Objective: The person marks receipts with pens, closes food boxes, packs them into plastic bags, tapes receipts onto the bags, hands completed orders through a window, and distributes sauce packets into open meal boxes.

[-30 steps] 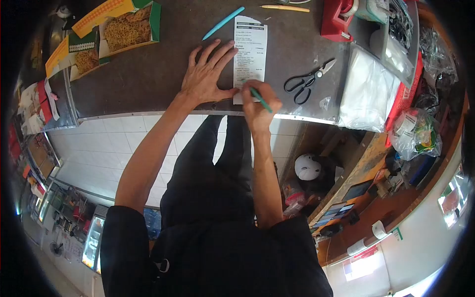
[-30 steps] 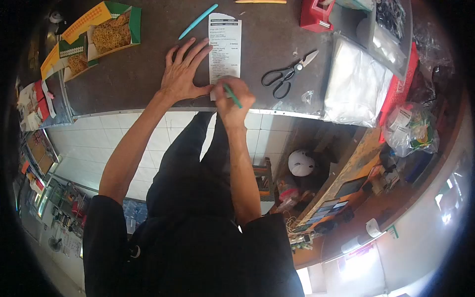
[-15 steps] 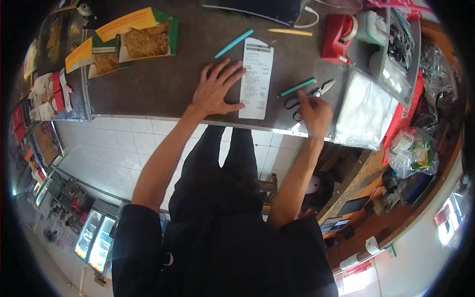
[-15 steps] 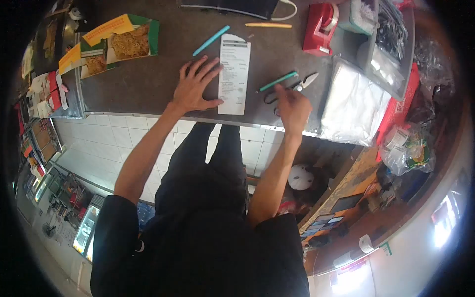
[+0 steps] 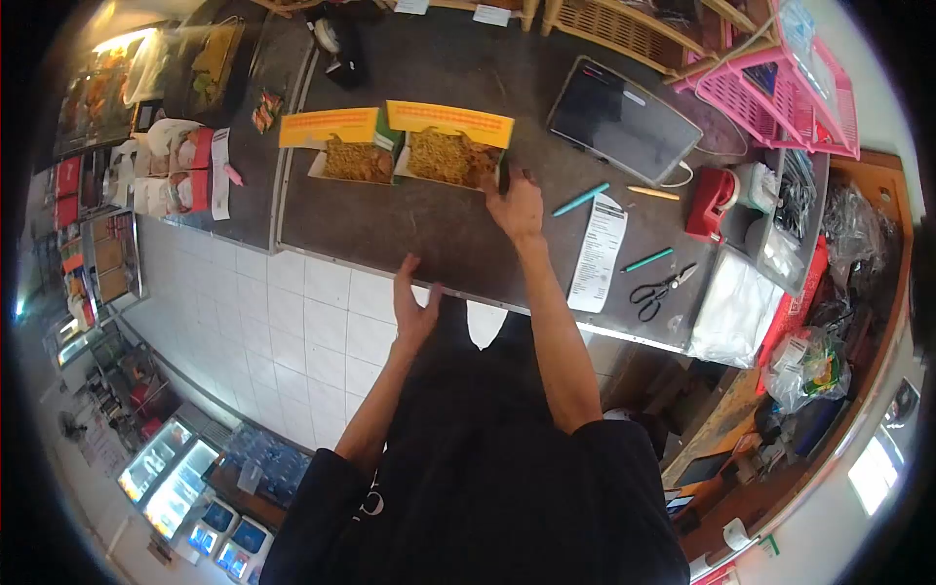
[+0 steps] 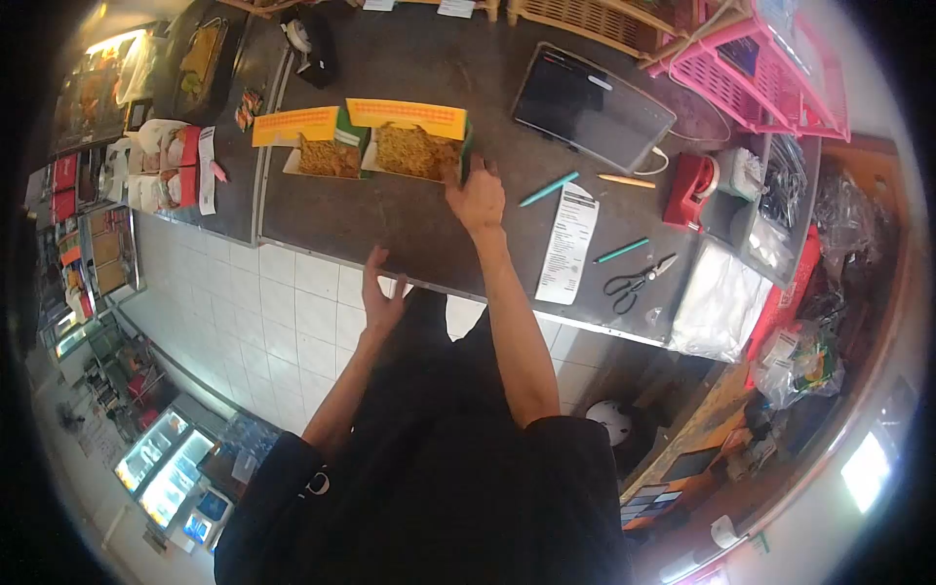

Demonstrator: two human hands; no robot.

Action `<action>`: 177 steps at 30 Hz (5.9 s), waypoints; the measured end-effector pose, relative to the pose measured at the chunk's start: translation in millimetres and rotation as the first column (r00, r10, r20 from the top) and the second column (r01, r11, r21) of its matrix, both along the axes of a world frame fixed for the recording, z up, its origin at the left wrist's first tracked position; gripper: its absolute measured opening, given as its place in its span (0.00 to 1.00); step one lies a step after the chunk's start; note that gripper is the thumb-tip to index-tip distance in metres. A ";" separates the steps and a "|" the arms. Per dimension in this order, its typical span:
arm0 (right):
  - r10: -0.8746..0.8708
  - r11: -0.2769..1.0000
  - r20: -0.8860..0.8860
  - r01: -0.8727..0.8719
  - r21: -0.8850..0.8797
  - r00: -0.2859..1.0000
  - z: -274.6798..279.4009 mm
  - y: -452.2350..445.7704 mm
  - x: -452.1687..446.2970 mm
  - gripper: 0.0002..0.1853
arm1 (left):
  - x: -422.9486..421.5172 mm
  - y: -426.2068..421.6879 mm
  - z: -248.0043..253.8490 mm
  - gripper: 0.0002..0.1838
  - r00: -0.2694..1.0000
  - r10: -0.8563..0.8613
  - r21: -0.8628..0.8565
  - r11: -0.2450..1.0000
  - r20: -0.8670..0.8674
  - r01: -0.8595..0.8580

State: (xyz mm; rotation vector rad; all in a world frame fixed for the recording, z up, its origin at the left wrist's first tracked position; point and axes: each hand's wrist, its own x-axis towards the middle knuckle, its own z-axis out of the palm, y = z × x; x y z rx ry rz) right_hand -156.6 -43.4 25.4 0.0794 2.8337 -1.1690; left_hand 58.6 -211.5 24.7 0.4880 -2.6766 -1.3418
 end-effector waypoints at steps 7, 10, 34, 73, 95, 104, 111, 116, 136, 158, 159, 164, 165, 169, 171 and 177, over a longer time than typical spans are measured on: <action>-0.023 0.999 -0.064 0.026 0.046 0.998 -15.7 16.1 45.7 0.10 | -75.2 -67.1 5.9 0.30 0.997 -0.013 0.275 0.961 0.071 -0.007; -0.214 0.972 0.278 0.233 -0.035 0.936 -11.9 51.3 95.7 0.16 | -94.9 -52.3 15.1 0.31 0.996 -0.082 0.279 0.958 0.043 0.067; 0.005 0.978 0.140 0.024 -0.209 0.990 57.7 107.7 37.5 0.30 | -228.6 -31.7 29.3 0.27 0.863 -0.504 0.268 0.826 -0.044 0.496; 0.296 0.944 -0.090 -0.276 0.182 0.951 11.1 142.0 60.5 0.31 | -198.5 -71.4 -30.8 0.31 0.512 -0.845 -0.434 0.524 -0.156 0.733; -0.297 0.919 0.245 0.346 -0.190 0.923 -14.6 77.6 113.4 0.32 | -132.8 3.5 -17.8 0.30 0.964 -0.200 -0.096 0.971 0.178 0.219; -0.303 0.430 0.433 0.527 -0.732 0.849 5.9 67.5 113.6 0.22 | -130.2 12.2 8.4 0.17 0.872 -0.030 0.594 0.744 0.489 -0.307; 0.136 0.457 0.350 0.255 -0.852 0.927 89.2 52.0 78.6 0.25 | -68.1 -17.3 55.7 0.29 0.930 0.043 0.889 0.280 0.365 -0.362; 0.249 0.516 0.374 0.204 -0.832 0.894 128.5 67.4 71.2 0.32 | -37.9 -59.1 113.3 0.32 0.978 0.095 0.946 0.250 0.186 -0.204; -0.714 0.695 -0.210 0.638 -0.331 0.668 -8.9 409.7 -0.4 0.24 | -3.6 67.8 150.0 0.29 0.929 0.193 0.882 0.302 0.315 -0.362; 0.181 0.740 0.014 -0.127 -0.661 0.983 133.4 279.1 66.4 0.16 | -54.4 130.1 183.5 0.25 0.885 0.346 0.948 -0.052 0.313 -0.315; 0.245 0.707 -0.032 -0.201 -0.678 0.969 176.1 245.5 66.8 0.14 | -67.1 130.8 186.5 0.26 0.899 0.361 0.968 -0.065 0.249 -0.242; 0.351 0.525 -0.280 -0.435 -0.731 0.894 288.0 137.9 71.7 0.15 | -103.5 134.8 238.9 0.24 0.919 0.359 0.986 -0.090 0.164 -0.140; 0.352 0.553 -0.220 -0.392 -0.735 0.910 277.1 132.5 69.5 0.15 | -105.3 135.3 248.9 0.24 0.918 0.361 0.986 -0.104 0.162 -0.133; 0.381 0.627 -0.144 -0.370 -0.686 0.913 246.9 106.9 59.4 0.18 | -105.2 121.1 248.7 0.24 0.902 0.407 0.989 -0.090 0.143 -0.116; 0.406 0.657 -0.140 -0.395 -0.643 0.903 263.2 102.1 62.9 0.19 | -101.9 118.4 251.5 0.23 0.887 0.432 0.983 -0.143 0.163 -0.112; 0.428 0.556 -0.022 -0.283 -0.781 0.904 247.3 100.8 63.5 0.13 | -99.0 116.7 255.7 0.22 0.844 0.514 0.988 -0.113 0.149 -0.105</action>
